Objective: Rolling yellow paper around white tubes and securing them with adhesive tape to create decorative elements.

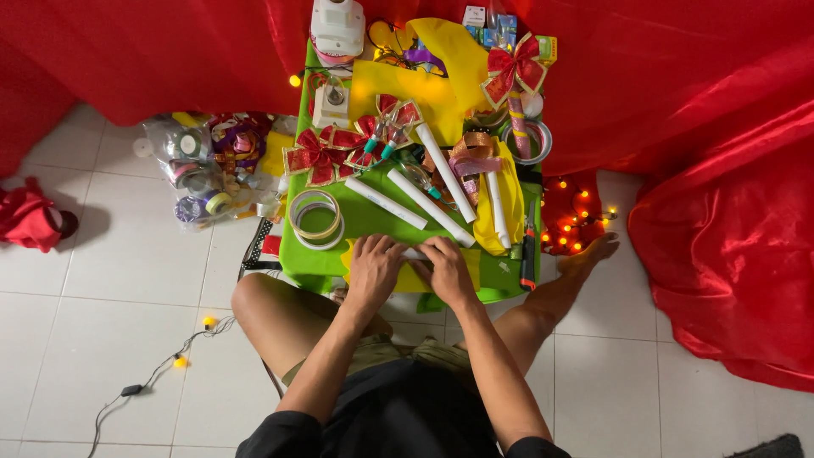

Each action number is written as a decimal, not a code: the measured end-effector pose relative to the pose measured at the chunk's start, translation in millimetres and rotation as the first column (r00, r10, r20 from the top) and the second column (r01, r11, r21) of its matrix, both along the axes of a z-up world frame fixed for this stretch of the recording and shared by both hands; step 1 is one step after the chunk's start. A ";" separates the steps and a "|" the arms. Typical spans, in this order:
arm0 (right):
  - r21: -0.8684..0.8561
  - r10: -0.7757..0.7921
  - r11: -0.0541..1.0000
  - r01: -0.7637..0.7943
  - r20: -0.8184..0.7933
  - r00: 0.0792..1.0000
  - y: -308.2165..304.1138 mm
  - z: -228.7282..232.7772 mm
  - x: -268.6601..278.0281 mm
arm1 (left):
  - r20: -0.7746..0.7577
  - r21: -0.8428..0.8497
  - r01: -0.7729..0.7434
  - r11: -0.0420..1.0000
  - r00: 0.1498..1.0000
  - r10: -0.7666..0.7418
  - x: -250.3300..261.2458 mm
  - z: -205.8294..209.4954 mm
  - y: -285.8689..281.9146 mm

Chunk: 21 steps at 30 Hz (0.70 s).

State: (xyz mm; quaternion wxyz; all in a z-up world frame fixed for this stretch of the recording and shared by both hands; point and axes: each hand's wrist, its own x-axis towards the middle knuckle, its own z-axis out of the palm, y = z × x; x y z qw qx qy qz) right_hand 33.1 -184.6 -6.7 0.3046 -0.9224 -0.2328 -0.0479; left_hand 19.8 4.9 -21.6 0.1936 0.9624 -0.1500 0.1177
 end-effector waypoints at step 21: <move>0.226 -0.325 0.946 0.234 0.623 0.711 -15.1 66.7 -46.1 | 0.233 -0.272 0.221 0.936 0.959 -0.159 -24.7 123.0 20.7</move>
